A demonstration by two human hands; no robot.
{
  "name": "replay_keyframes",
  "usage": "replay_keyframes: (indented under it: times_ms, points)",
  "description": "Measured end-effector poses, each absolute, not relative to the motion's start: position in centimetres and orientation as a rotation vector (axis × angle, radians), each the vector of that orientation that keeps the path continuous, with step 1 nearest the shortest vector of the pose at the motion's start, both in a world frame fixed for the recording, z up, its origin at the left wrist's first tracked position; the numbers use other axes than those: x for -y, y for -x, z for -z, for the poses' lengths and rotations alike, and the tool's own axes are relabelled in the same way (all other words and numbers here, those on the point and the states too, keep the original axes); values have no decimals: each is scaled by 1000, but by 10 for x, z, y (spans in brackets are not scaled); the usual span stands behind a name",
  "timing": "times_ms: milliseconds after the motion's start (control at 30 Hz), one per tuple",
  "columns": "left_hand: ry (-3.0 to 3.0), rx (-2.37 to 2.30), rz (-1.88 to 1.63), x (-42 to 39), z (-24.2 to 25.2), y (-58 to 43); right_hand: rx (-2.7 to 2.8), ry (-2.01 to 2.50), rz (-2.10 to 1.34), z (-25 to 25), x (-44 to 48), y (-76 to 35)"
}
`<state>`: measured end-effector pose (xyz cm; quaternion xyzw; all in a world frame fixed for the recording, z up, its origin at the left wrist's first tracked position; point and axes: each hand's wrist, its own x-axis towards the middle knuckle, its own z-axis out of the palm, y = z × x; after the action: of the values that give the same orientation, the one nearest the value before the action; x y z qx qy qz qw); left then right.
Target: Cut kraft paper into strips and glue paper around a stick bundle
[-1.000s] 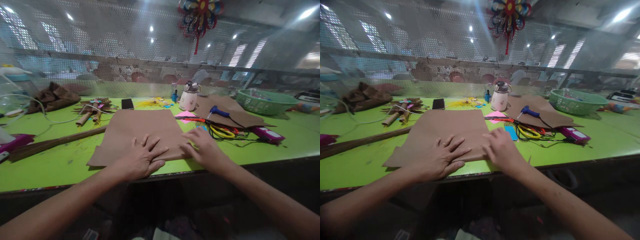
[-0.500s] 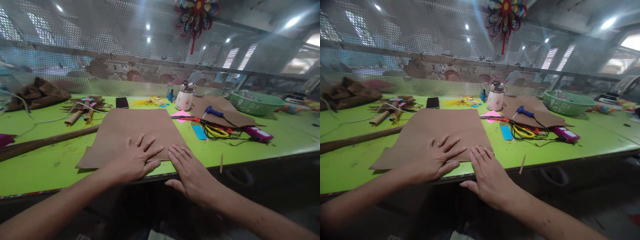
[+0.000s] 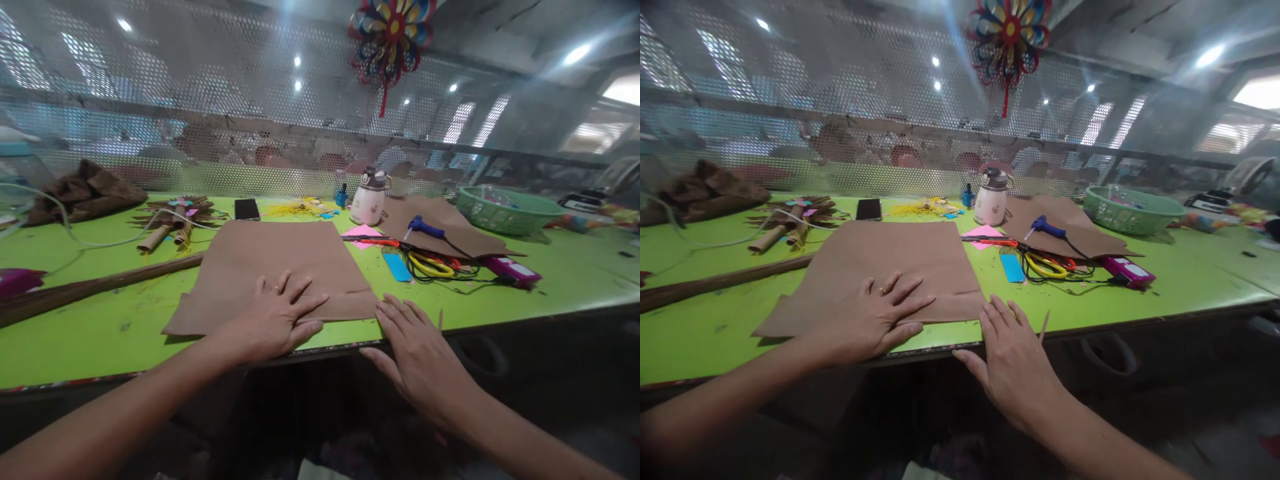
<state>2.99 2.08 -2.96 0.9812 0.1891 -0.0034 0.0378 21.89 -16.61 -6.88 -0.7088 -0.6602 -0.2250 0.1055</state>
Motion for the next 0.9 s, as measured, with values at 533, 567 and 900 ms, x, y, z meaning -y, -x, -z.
replay_keyframes:
  times_ms: [533, 567, 900]
  points:
    - [-3032, -504, -30, -21, 32, -28, 2042, 1930, 446, 74, 137, -171]
    - [-3035, -501, -35, -22, 33, -28, 2033, 1940, 454, 75, 139, -171]
    - [-3112, -474, -269, -13, 38, -26, 2029, 1941, 547, 75, 140, -171]
